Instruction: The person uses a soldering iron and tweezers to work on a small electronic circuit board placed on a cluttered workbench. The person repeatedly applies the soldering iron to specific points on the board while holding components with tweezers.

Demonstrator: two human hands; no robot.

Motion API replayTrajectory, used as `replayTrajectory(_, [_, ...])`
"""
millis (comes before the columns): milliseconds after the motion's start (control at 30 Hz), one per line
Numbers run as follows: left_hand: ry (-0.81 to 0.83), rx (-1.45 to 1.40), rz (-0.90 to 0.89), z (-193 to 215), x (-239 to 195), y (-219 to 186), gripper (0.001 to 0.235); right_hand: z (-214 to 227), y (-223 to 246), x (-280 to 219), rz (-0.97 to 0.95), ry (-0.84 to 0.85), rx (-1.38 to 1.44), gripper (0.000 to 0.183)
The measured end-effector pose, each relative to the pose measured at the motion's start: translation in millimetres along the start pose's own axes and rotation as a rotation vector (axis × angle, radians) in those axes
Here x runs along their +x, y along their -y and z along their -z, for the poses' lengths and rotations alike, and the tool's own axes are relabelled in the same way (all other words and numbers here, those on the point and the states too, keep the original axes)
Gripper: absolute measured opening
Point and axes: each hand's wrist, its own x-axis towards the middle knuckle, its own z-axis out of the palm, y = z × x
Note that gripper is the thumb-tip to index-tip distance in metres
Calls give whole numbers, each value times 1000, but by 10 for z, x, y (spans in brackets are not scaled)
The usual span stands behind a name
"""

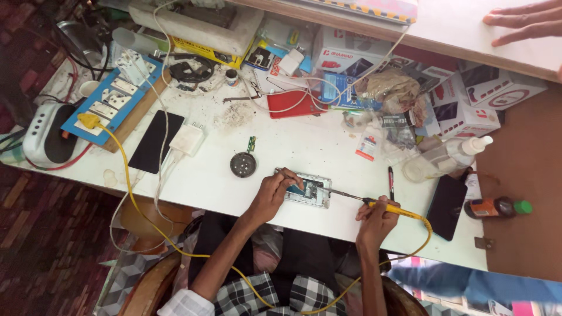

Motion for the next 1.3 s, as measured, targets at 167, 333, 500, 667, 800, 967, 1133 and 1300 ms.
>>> replayTrajectory(167, [8,-41,46,8,-11,-6,23,-26,1,12,-5,16,5,21])
replayTrajectory(333, [6,-33,68,-2,-36,24,23,-10,0,-18,-39,-3,-42,20])
replayTrajectory(500, [-12,-91,45,-15,-17,-14,20,-34,-3,2,-30,-18,-1,18])
replayTrajectory(667, [-5,-30,103,14,19,-31,23,-23,-44,42,8,-12,10,20])
replayTrajectory(800, [4,-65,95,16,11,-45,23,-20,5,7,-65,-24,-38,21])
replayTrajectory(967, [-1,-85,99,2,0,-20,22,-52,53,-6,-46,-3,-35,20])
replayTrajectory(1133, [5,-119,49,35,21,-18,23,-99,39,18,-30,-4,-47,20])
replayTrajectory(1300, [12,-69,135,9,1,-41,24,-41,32,-1,-51,-31,-56,18])
